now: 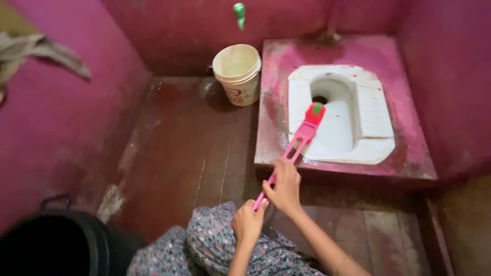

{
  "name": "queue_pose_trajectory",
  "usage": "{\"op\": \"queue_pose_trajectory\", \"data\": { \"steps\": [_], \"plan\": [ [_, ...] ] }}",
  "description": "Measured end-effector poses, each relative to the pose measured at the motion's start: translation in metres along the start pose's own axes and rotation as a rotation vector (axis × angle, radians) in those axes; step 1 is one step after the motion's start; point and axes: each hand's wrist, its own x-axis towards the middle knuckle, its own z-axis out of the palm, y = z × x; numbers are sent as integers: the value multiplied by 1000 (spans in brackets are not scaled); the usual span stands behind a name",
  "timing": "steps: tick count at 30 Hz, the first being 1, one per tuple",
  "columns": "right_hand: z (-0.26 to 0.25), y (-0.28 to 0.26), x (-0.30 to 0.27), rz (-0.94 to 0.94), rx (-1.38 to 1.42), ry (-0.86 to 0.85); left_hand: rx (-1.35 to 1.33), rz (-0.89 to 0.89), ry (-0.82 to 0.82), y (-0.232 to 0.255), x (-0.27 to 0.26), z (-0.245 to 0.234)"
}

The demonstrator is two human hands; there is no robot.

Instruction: The person scrubs a white squat toilet with a pink long-handled brush. They repeatedly scrub the rim, sides, and footrests of the toilet bowl in a small bathroom with pink walls and a bucket nearby.

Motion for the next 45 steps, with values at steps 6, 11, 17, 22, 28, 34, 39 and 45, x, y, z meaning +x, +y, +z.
{"op": "queue_pose_trajectory", "data": {
  "steps": [6,11,17,22,28,34,39,45],
  "plan": [
    [28,37,-50,498,665,-50,-224,88,162,17,-8,62],
    [25,69,-64,596,1120,-204,-420,215,204,32,-4,81],
    [-13,101,-22,723,924,-147,78,336,-150,72,17,49],
    [-46,90,-38,878,755,-120,376,513,-152,113,60,49],
    [-74,70,-71,630,-63,-252,197,877,-110,121,61,96],
    [-70,125,3,562,-184,-325,-10,843,-224,108,81,135],
    [-46,142,53,687,-293,-383,-65,834,-252,86,96,130],
    [-93,98,-38,625,-311,-374,-72,1013,-166,84,73,129]
  ]
}}
